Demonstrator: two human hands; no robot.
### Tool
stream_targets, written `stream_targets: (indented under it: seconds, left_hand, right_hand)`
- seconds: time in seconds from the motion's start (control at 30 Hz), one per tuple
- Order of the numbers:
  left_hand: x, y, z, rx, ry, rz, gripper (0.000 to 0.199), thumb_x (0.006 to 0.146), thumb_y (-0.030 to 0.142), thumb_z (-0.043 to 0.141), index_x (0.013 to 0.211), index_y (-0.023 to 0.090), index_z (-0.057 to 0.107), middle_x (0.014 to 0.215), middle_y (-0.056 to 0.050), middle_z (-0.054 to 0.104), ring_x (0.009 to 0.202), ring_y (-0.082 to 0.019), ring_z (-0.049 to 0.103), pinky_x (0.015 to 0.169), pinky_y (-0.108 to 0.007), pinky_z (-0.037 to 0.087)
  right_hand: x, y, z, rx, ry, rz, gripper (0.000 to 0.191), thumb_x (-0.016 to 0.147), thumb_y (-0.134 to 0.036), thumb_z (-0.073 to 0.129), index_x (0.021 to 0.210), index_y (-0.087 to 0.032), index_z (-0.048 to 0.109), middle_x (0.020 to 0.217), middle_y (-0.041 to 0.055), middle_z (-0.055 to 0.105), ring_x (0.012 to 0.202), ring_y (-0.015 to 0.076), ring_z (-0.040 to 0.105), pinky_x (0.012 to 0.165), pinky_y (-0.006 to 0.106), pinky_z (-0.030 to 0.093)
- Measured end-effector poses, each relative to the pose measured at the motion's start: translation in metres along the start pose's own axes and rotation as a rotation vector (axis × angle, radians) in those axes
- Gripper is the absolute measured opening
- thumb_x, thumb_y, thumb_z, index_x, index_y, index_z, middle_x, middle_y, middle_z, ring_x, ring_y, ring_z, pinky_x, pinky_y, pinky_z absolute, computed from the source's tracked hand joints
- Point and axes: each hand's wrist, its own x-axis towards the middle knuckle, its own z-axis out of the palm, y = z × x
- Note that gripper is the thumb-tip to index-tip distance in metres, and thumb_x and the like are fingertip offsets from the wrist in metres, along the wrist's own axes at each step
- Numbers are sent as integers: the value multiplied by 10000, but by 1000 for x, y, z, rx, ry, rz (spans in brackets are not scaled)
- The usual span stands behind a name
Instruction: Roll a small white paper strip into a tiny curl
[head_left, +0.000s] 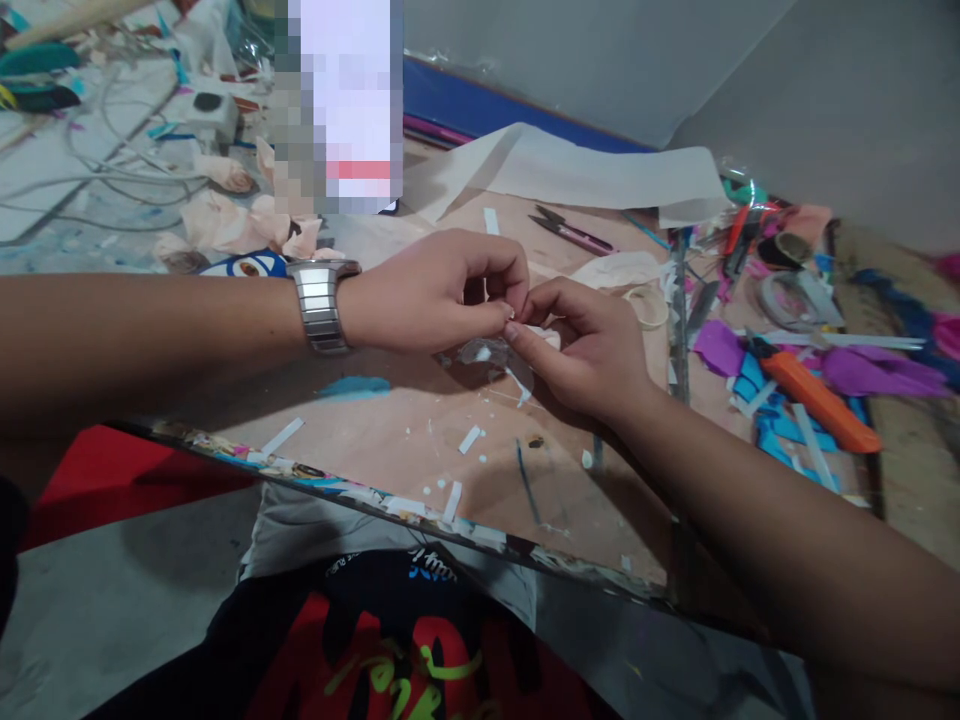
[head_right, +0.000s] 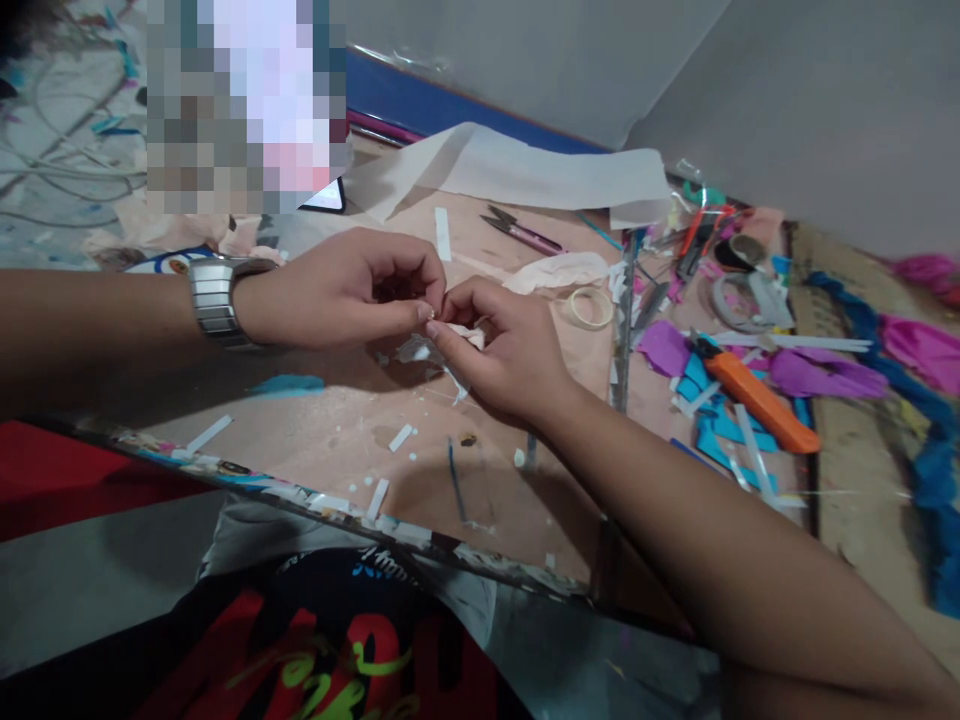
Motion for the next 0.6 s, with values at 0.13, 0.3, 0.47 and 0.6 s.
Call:
stream_targets:
  seconds: [0.13, 0.3, 0.47, 0.6]
  left_hand:
    - [0, 0, 0, -10, -14, -9, 31, 910, 218, 702, 932, 201, 691, 794, -11, 715, 723, -98, 613, 660, -232, 450]
    - [0, 0, 0, 6, 22, 14, 66, 933, 257, 694, 958, 195, 697, 834, -27, 721, 766, -111, 619, 662, -242, 455]
    - [1, -1, 0, 21, 74, -5, 97, 939, 278, 722, 991, 197, 726, 845, -34, 731, 848, -133, 655, 685, -248, 460]
    - [1, -1, 0, 15, 80, 17, 106, 959, 279, 732, 1003, 184, 748, 854, -33, 758, 848, -123, 673, 714, -244, 488]
  right_hand:
    - [-2, 3, 3, 18, 37, -29, 217, 1026, -339, 842, 949, -157, 753, 819, -1, 722, 726, 56, 612, 680, 227, 413]
    - [-2, 5, 5, 36, 40, -9, 226, 1043, -340, 837, 954, -159, 736, 846, -6, 733, 747, 49, 639, 706, 220, 454]
    - [-1, 4, 4, 48, 48, 54, 225, 1018, -363, 846, 977, -161, 755, 877, 10, 743, 764, 68, 646, 721, 237, 462]
    - [-1, 5, 5, 31, 68, 23, 202, 996, -319, 857, 971, -155, 742, 861, 0, 735, 748, 59, 619, 702, 238, 427]
